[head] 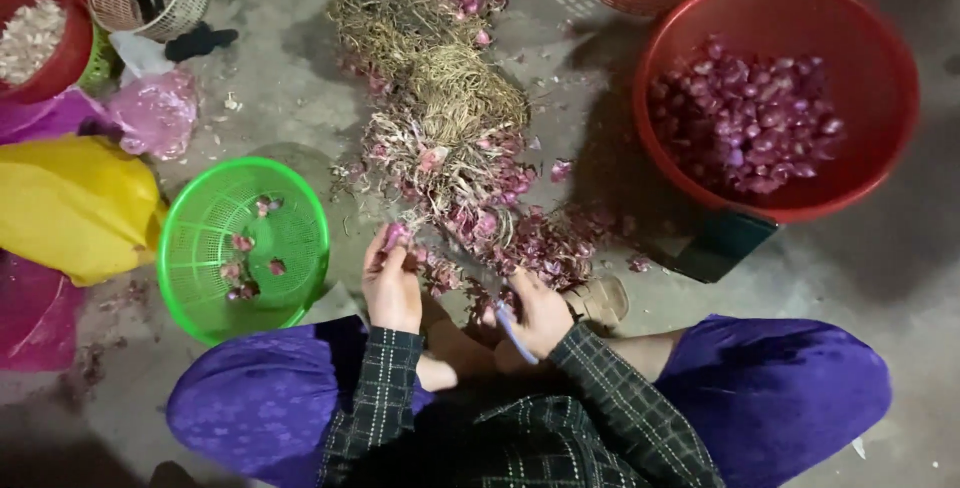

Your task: Trimming the roots and stems of shallots using scissors and sorting them into baskets.

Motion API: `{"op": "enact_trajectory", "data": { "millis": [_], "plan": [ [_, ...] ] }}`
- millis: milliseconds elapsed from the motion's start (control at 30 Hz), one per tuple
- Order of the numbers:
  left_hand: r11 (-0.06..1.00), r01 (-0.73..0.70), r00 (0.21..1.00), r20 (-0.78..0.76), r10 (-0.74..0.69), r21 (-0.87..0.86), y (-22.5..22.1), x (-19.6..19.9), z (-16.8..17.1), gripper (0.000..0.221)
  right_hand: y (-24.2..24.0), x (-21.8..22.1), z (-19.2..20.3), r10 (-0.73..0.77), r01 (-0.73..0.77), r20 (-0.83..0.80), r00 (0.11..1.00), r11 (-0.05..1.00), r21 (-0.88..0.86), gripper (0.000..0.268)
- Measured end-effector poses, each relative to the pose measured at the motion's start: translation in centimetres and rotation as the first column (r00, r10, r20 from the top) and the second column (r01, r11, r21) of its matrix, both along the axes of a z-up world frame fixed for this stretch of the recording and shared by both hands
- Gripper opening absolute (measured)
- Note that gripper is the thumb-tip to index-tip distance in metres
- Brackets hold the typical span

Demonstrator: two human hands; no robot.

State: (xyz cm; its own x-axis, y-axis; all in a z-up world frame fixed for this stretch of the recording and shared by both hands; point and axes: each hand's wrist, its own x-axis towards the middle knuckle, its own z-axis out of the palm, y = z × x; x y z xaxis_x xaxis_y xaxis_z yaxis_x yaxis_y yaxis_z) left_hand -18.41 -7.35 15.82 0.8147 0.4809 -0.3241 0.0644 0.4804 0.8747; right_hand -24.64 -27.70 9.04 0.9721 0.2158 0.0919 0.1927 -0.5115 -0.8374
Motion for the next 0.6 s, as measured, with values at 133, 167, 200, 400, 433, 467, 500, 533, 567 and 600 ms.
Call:
{"op": "enact_trajectory", "data": {
  "millis": [133, 167, 200, 400, 433, 467, 500, 533, 567, 600],
  "plan": [
    [0.999, 0.031, 0.998, 0.049, -0.029, -0.033, -0.4, -0.4, -1.8, 0.025, 0.6, -1.0, 1.8, -0.006, 0.003, -0.039, 0.999, 0.997, -0.079, 0.055],
    [0.996, 0.082, 0.992, 0.101, -0.077, -0.040, -0.5, -0.5, -2.0, 0.029, 0.7, -1.0, 1.6, -0.014, 0.006, -0.074, 0.997, 0.995, -0.100, 0.058],
    [0.995, 0.087, 0.991, 0.101, -0.083, -0.042, -0.9, -0.8, -2.0, 0.029, 0.5, -0.9, 0.8, -0.019, 0.012, -0.074, 0.997, 0.995, -0.102, 0.058],
    [0.983, 0.180, 0.981, 0.072, -0.178, -0.022, -2.5, -0.9, -0.3, 0.027, -0.1, -0.4, -1.1, 0.014, -0.009, -0.122, 0.992, 0.999, 0.046, 0.048],
    [0.981, 0.194, 0.980, 0.052, -0.193, -0.014, -2.6, -1.0, -0.1, 0.027, -0.2, -0.5, -1.4, 0.015, -0.009, -0.121, 0.993, 0.999, 0.045, 0.049],
    [0.978, 0.207, 0.978, 0.032, -0.207, -0.006, -2.7, -1.0, 0.2, 0.028, -0.3, -0.5, -1.8, 0.015, -0.010, -0.121, 0.993, 0.999, 0.043, 0.050],
    [0.978, 0.207, 0.978, 0.032, -0.207, -0.005, -2.6, -1.0, 0.3, 0.028, -0.4, -0.5, -2.2, 0.015, -0.010, -0.121, 0.993, 0.999, 0.044, 0.050],
    [0.973, 0.229, 0.973, 0.006, -0.229, -0.009, -2.5, -1.0, 0.5, 0.027, -0.4, -0.6, -2.6, 0.017, -0.012, -0.120, 0.993, 0.999, 0.037, 0.049],
    [0.968, 0.250, 0.968, -0.020, -0.250, -0.013, -2.3, -1.0, 0.7, 0.025, -0.4, -0.6, -2.9, 0.018, -0.015, -0.119, 0.993, 0.999, 0.030, 0.048],
    [0.968, 0.250, 0.968, -0.020, -0.251, -0.011, -2.3, -0.8, 0.5, 0.025, -0.5, -0.4, -2.7, 0.018, -0.014, -0.119, 0.993, 0.999, 0.031, 0.048]
  ]
}}
